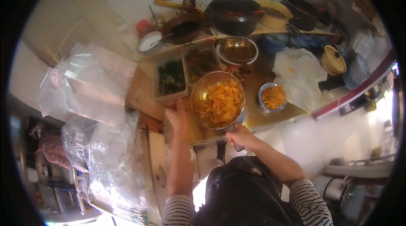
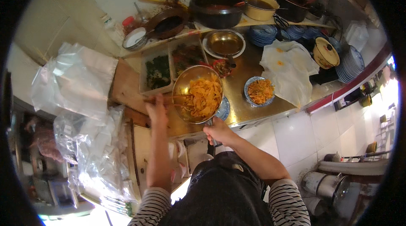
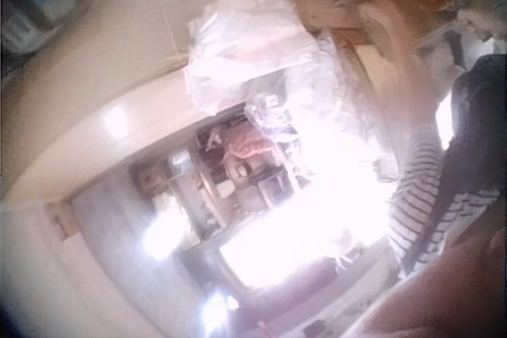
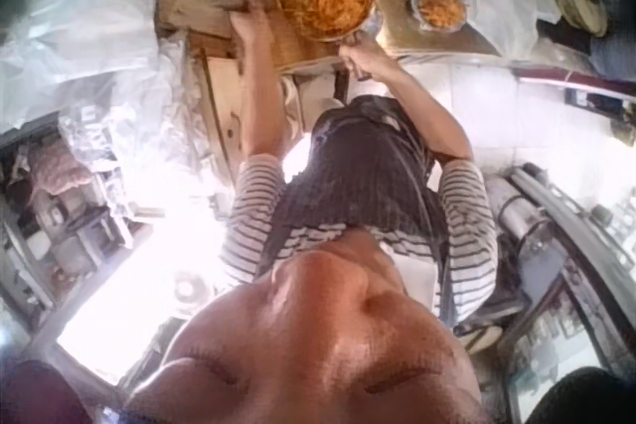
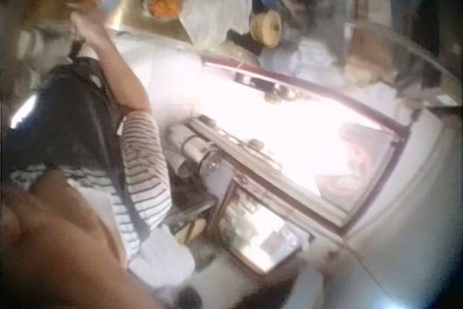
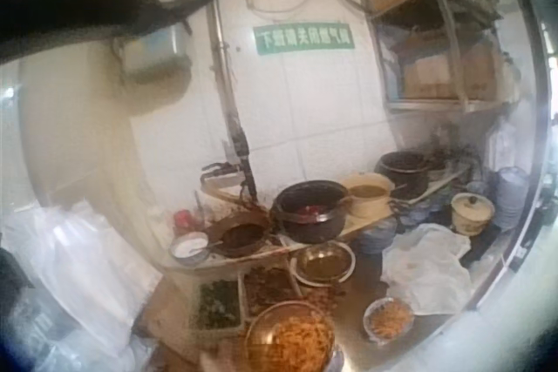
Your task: The person prepares a noodle dish by adding shredded vegetables and a red sauce to a metal bowl. They mix the ingredients thoroughly with chopsticks and then transfer the mixture into two separate serving bowls.
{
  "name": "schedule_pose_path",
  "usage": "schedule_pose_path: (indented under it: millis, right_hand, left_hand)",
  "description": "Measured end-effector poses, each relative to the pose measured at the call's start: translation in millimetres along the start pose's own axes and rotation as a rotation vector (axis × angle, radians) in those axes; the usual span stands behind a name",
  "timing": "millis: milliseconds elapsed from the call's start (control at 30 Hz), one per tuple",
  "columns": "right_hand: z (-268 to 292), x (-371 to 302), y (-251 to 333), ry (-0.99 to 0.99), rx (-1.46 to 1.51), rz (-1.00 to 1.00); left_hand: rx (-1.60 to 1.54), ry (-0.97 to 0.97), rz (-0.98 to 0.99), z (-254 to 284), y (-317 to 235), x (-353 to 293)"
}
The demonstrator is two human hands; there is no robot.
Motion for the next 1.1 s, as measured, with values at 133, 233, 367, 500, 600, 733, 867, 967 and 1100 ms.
schedule_pose_path:
  millis: [133, 233, 367, 500, 600, 733, 867, 967, 1100]
  right_hand:
    - [8, 12, -6, 0.059, 0.036, -0.091]
    - [3, 11, 8, 0.015, 0.016, -0.119]
    - [13, 6, 12, 0.037, 0.021, -0.146]
    - [7, 13, -2, 0.081, 0.091, -0.135]
    - [5, 18, -6, 0.076, 0.108, -0.154]
    - [22, 12, 1, 0.016, 0.057, -0.083]
    - [-1, 17, -6, 0.011, 0.036, -0.013]
    - [9, 19, -11, 0.079, 0.081, -0.065]
    - [17, 14, 2, 0.047, 0.088, -0.102]
  left_hand:
    - [-0.169, 0.068, 0.085, -6, -10, -7]
    - [0.195, 0.194, -0.245, -43, -40, -9]
    - [0.342, 0.208, -0.323, -51, -86, -14]
    - [0.524, 0.230, -0.363, -16, -54, 27]
    - [0.495, 0.297, -0.444, -41, -45, 0]
    - [0.213, 0.138, -0.119, -31, -71, -7]
    - [-0.018, -0.158, -0.013, 2, 5, 5]
    - [-0.122, -0.150, 0.026, -14, 2, -6]
    - [-0.005, 0.130, -0.183, -50, -33, -16]
Point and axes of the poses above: each hand's wrist, its own x-axis towards the middle knuckle, its own z-axis out of the back of the hand, y = z × x, the point moved 2 cm from there along x, towards the middle knuckle, and after that the axes turned 9 degrees about -x, right-handed, at the moved point
